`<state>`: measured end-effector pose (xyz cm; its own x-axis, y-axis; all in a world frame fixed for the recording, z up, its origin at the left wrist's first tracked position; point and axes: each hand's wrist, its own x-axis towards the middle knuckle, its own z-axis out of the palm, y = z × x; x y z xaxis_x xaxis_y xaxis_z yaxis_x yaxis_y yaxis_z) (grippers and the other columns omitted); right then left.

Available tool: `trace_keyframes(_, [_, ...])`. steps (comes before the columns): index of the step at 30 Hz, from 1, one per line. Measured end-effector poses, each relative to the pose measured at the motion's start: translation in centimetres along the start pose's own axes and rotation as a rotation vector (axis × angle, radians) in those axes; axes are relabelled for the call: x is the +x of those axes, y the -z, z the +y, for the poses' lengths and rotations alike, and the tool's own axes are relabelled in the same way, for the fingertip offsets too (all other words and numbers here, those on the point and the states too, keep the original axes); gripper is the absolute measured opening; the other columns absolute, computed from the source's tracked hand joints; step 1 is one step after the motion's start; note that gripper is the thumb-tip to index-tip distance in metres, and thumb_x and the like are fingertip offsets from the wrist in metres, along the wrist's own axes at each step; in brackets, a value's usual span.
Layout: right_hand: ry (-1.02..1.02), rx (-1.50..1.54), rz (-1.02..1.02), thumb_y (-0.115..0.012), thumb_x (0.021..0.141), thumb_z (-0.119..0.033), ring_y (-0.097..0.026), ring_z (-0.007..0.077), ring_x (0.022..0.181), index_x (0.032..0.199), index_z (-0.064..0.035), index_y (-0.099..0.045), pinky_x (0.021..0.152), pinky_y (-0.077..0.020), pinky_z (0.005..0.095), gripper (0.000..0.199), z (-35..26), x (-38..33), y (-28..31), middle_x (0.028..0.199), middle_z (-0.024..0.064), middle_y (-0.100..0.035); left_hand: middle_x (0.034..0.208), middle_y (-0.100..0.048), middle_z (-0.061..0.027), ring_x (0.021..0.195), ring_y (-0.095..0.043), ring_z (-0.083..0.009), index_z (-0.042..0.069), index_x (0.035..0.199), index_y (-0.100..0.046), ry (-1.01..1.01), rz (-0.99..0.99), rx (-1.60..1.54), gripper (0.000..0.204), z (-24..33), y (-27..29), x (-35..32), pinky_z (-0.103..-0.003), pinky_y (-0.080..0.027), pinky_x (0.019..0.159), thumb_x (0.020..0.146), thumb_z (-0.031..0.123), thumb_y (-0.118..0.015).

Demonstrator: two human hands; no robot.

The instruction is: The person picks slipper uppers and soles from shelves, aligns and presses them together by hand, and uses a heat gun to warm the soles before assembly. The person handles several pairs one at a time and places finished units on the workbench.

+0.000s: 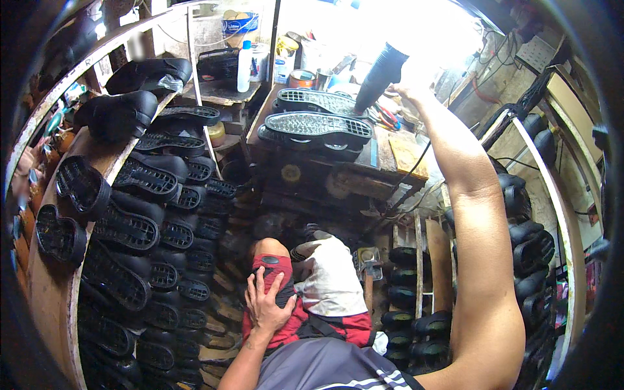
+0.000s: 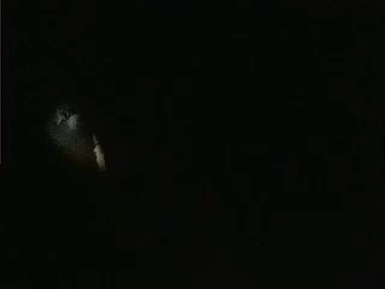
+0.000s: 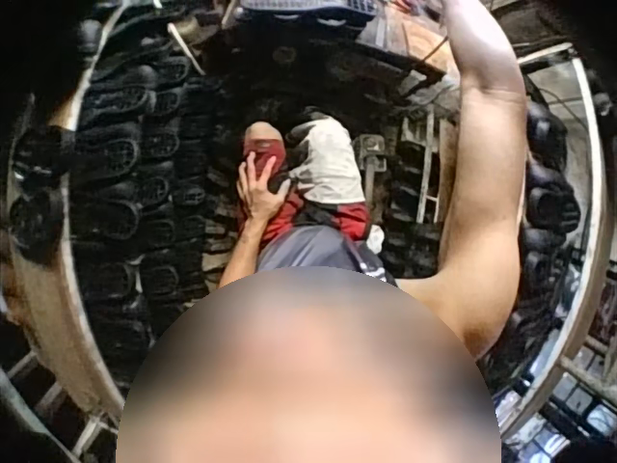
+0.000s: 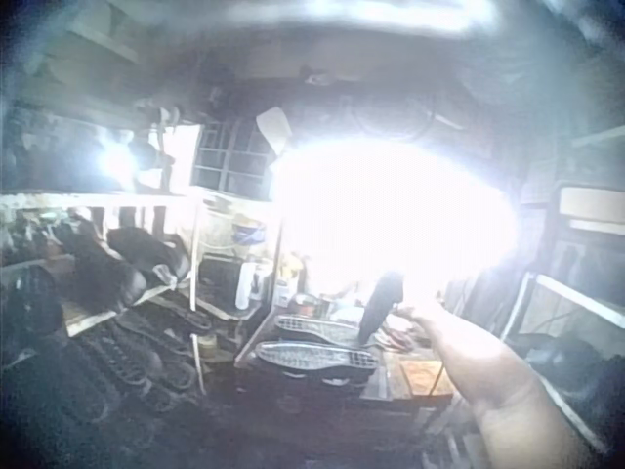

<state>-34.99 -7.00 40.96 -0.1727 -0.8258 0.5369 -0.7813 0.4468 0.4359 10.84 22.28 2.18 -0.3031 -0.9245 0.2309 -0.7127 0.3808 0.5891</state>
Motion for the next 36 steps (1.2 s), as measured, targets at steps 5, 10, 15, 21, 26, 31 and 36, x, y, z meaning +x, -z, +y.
trace_keyframes(5, [-0.007,-0.025,0.001,-0.090,0.081,-0.058,-0.069,0.0336,0.122,0.122,-0.0006,-0.077,0.105,-0.0556,0.0498,0.072,0.5,-0.1,-0.2,0.123,0.0190,-0.074,0.170,-0.041,-0.0230,0.152,-0.039,-0.0515,0.026,0.149,-0.069,-0.004,0.007,0.000,0.078,0.0,0.0,0.0,-0.065,-0.037,0.120,0.077,0.043,-0.091])
trace_keyframes(10, [-0.003,-0.059,0.015,-0.090,0.080,-0.059,-0.068,0.0338,0.123,0.123,-0.0004,-0.077,0.106,-0.0551,0.0498,0.073,0.1,-0.6,-0.2,0.124,0.0192,-0.074,0.170,-0.041,-0.0227,0.152,-0.039,-0.0514,0.027,0.149,-0.069,0.005,0.006,0.006,0.077,0.0,0.1,0.0,-0.065,-0.038,0.120,0.077,0.043,-0.091])
trace_keyframes(15, [0.028,-0.008,-0.017,-0.090,0.080,-0.060,-0.067,0.0343,0.125,0.125,0.0006,-0.076,0.107,-0.0541,0.0494,0.077,-1.8,0.0,0.8,0.127,0.0199,-0.072,0.171,-0.040,-0.0201,0.152,-0.038,-0.0529,0.029,0.149,-0.068,0.009,0.005,-0.016,0.076,0.0,0.1,0.0,-0.067,-0.038,0.119,0.079,0.044,-0.090])
trace_keyframes(21, [0.091,0.078,0.028,-0.085,0.082,-0.066,-0.064,0.0392,0.132,0.143,0.0033,-0.063,0.111,-0.0529,0.0506,0.095,-5.7,1.4,1.8,0.139,0.0243,-0.066,0.170,-0.041,-0.0208,0.151,-0.039,-0.0515,0.028,0.149,-0.069,0.016,-0.002,0.003,0.075,0.0,0.1,0.0,-0.067,-0.039,0.119,0.078,0.044,-0.090])
trace_keyframes(26, [0.108,0.190,0.078,-0.086,0.082,-0.065,-0.063,0.0391,0.134,0.145,0.0033,-0.062,0.113,-0.0521,0.0503,0.096,-9.3,2.8,2.5,0.141,0.0246,-0.065,0.170,-0.041,-0.0189,0.151,-0.039,-0.0532,0.030,0.148,-0.069,0.015,-0.005,-0.017,0.073,-0.1,0.1,0.0,-0.069,-0.039,0.117,0.080,0.045,-0.088])
trace_keyframes(31, [0.118,0.284,0.110,-0.087,0.081,-0.064,-0.062,0.0390,0.136,0.146,0.0032,-0.061,0.114,-0.0513,0.0499,0.097,-11.7,3.3,3.1,0.143,0.0250,-0.065,0.170,-0.040,-0.0196,0.151,-0.039,-0.0541,0.029,0.149,-0.068,0.026,-0.021,-0.008,0.073,0.0,0.2,0.0,-0.068,-0.038,0.119,0.081,0.045,-0.088])
trace_keyframes(36, [0.113,0.308,0.116,-0.088,0.080,-0.063,-0.061,0.0389,0.138,0.148,0.0032,-0.060,0.115,-0.0506,0.0496,0.099,-11.5,3.2,3.1,0.145,0.0253,-0.064,0.170,-0.040,-0.0209,0.150,-0.040,-0.0533,0.027,0.149,-0.068,0.016,-0.018,0.007,0.076,0.1,0.3,-0.1,-0.066,-0.038,0.120,0.079,0.042,-0.090])
